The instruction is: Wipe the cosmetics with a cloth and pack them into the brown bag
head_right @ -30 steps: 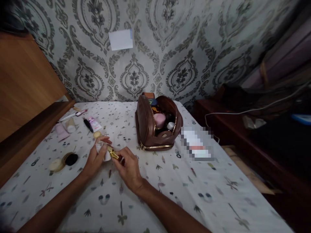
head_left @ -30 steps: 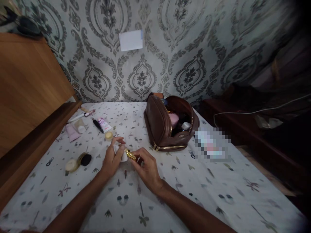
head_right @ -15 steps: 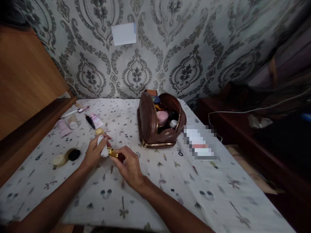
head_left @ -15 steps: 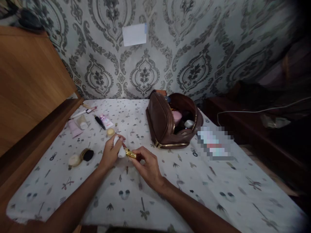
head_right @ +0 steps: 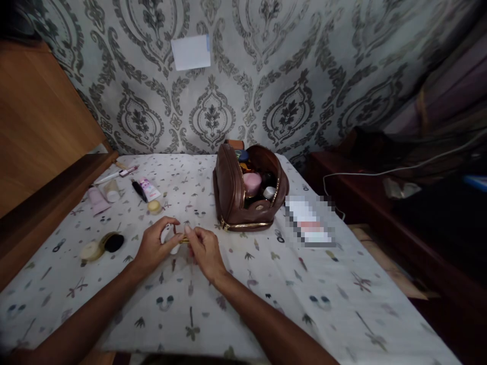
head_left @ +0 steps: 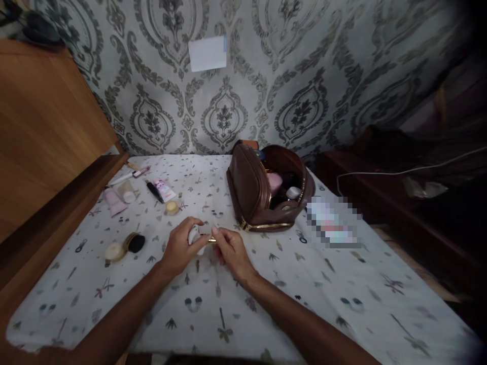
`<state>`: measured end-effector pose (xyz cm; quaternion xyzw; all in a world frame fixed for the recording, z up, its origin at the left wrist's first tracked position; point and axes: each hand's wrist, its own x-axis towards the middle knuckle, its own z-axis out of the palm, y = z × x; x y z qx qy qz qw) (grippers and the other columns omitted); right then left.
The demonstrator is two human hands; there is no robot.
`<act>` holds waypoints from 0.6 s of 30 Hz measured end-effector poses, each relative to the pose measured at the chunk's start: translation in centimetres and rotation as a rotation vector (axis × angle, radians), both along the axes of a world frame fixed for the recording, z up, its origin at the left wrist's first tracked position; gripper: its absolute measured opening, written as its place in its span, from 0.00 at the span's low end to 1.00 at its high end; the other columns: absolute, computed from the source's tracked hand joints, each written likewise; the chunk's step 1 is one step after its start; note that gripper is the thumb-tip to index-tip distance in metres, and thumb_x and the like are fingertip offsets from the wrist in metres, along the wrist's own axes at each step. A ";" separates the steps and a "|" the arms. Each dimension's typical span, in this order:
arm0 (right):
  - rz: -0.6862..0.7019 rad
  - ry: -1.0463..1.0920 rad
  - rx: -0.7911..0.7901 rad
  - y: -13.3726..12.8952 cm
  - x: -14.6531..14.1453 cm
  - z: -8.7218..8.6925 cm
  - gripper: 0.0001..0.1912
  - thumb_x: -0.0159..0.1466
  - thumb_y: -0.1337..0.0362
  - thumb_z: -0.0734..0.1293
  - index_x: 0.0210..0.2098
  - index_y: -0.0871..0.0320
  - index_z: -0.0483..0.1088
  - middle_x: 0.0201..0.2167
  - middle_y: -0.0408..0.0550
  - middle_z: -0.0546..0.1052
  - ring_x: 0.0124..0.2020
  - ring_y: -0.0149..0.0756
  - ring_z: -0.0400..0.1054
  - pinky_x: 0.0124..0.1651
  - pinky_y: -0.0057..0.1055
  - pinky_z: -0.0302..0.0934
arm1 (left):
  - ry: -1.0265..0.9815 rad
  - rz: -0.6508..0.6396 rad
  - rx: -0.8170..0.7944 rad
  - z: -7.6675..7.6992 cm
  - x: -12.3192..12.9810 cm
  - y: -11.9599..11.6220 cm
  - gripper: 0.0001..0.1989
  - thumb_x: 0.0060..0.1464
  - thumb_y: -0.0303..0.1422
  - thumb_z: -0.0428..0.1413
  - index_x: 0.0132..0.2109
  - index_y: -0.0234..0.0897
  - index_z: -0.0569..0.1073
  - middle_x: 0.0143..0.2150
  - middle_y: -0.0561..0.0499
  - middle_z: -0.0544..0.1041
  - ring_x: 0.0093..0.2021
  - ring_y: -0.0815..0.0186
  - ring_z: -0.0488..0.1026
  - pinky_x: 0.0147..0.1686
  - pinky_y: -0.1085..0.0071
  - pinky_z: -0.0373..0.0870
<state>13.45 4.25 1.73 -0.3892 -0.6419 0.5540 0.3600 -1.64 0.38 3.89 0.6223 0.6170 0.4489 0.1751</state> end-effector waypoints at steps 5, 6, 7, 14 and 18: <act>0.019 0.148 -0.038 -0.1 -0.2 0.1 0.20 0.63 0.45 0.62 0.34 0.57 0.66 0.21 0.37 0.67 0.19 0.28 0.61 0.23 0.25 0.56 | -0.118 0.048 -0.097 -0.2 -0.2 0.2 0.12 0.60 0.40 0.50 0.35 0.38 0.69 0.27 0.57 0.69 0.29 0.68 0.67 0.33 0.73 0.64; 0.021 0.197 -0.038 -0.1 -0.2 0.1 0.19 0.62 0.46 0.65 0.39 0.56 0.66 0.24 0.37 0.68 0.20 0.28 0.62 0.23 0.25 0.57 | -0.174 0.045 -0.113 -0.4 -0.4 0.4 0.13 0.61 0.41 0.50 0.34 0.37 0.69 0.26 0.57 0.68 0.28 0.69 0.66 0.31 0.74 0.64; 0.027 0.235 -0.032 -0.1 -0.2 0.1 0.19 0.61 0.48 0.67 0.42 0.55 0.66 0.26 0.38 0.69 0.22 0.28 0.63 0.25 0.25 0.58 | -0.236 0.045 -0.127 -0.6 -0.5 0.5 0.13 0.60 0.42 0.50 0.34 0.37 0.69 0.26 0.57 0.68 0.26 0.70 0.66 0.29 0.74 0.63; 0.012 0.328 -0.044 -0.3 -0.4 0.0 0.16 0.58 0.51 0.70 0.34 0.57 0.68 0.26 0.40 0.71 0.23 0.28 0.64 0.25 0.25 0.57 | -0.390 0.057 -0.121 -0.7 -0.8 0.7 0.15 0.60 0.45 0.49 0.38 0.38 0.69 0.28 0.56 0.69 0.23 0.71 0.65 0.22 0.75 0.62; -0.028 0.352 -0.113 -0.1 -0.4 0.4 0.19 0.59 0.48 0.69 0.28 0.57 0.64 0.20 0.37 0.68 0.18 0.25 0.60 0.21 0.23 0.52 | -0.108 -0.051 -0.016 0.0 -0.6 0.1 0.11 0.51 0.37 0.59 0.41 0.38 0.72 0.35 0.53 0.75 0.38 0.64 0.73 0.41 0.69 0.69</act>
